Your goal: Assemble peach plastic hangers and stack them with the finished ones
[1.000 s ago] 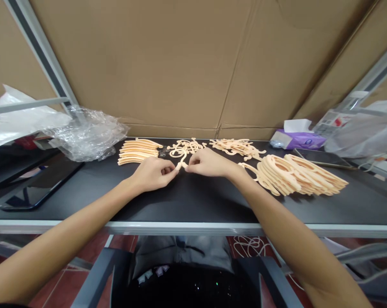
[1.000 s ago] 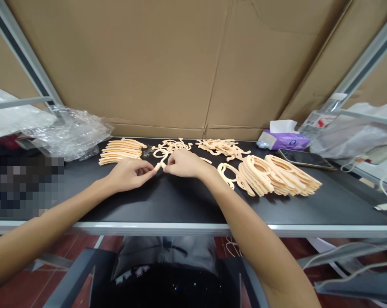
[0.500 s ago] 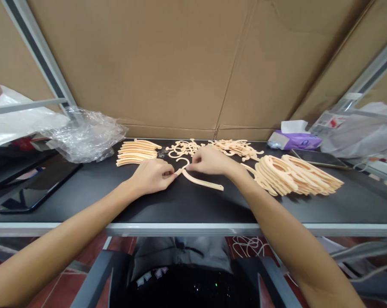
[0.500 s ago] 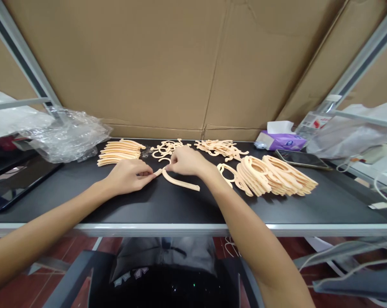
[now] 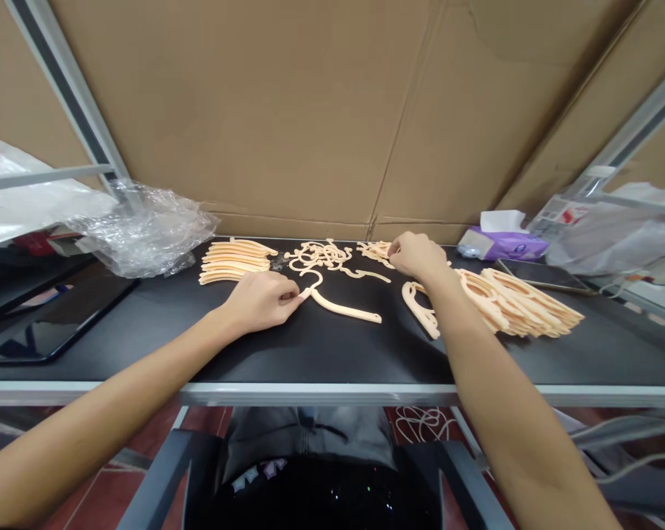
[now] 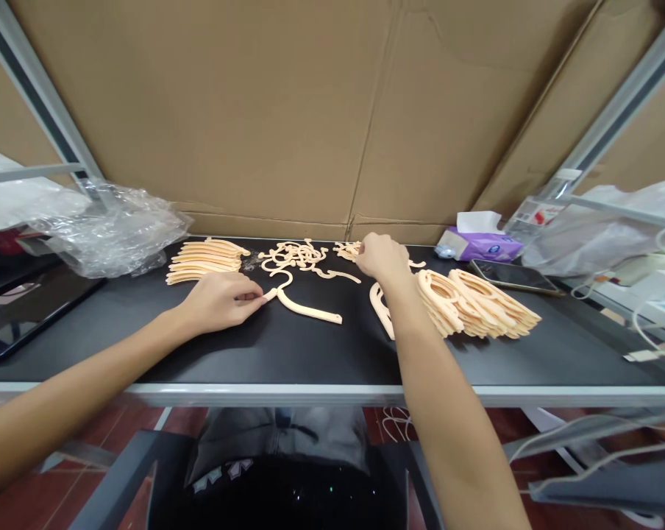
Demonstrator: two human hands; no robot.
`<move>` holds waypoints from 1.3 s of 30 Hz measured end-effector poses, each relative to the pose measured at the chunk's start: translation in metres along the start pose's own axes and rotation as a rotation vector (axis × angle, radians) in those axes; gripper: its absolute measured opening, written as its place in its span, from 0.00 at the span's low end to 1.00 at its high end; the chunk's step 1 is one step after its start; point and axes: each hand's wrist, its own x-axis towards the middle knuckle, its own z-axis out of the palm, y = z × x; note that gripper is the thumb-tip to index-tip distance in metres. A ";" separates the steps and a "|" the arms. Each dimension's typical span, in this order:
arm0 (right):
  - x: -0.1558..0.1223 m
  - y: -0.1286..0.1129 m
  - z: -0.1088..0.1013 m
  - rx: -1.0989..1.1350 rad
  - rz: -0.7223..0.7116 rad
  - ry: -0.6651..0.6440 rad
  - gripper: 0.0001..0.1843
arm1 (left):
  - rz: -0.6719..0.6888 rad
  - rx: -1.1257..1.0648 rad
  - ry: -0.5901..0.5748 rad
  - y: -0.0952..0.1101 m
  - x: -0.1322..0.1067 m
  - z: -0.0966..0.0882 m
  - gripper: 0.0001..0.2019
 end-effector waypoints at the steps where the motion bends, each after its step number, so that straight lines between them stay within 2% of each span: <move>1: 0.002 0.002 0.001 -0.011 0.018 0.004 0.17 | 0.001 0.000 0.005 0.000 0.000 0.000 0.15; 4: 0.007 0.005 0.007 -0.024 0.002 -0.020 0.17 | 0.006 -0.004 0.011 0.000 0.000 0.001 0.15; 11: 0.008 -0.011 0.019 0.183 -0.384 -0.225 0.18 | -0.019 -0.003 -0.010 0.000 0.000 0.001 0.14; 15: 0.002 -0.025 0.018 0.219 -0.494 -0.271 0.17 | -0.033 -0.004 -0.030 0.000 0.000 0.001 0.13; 22: -0.001 -0.030 0.019 0.244 -0.495 -0.259 0.12 | -0.052 0.021 0.004 0.001 0.000 -0.004 0.14; 26: 0.000 -0.030 0.019 0.244 -0.503 -0.255 0.10 | 0.024 0.022 0.058 0.006 0.006 -0.008 0.13; 31: 0.002 -0.030 0.020 0.232 -0.535 -0.232 0.10 | 0.176 -0.032 -0.052 0.031 0.025 -0.007 0.14; 35: 0.002 -0.030 0.019 0.214 -0.569 -0.228 0.10 | 0.294 -0.147 -0.156 0.053 0.041 0.005 0.17; 39: 0.001 -0.029 0.019 0.216 -0.567 -0.232 0.10 | 0.275 -0.281 -0.177 0.057 0.045 0.023 0.14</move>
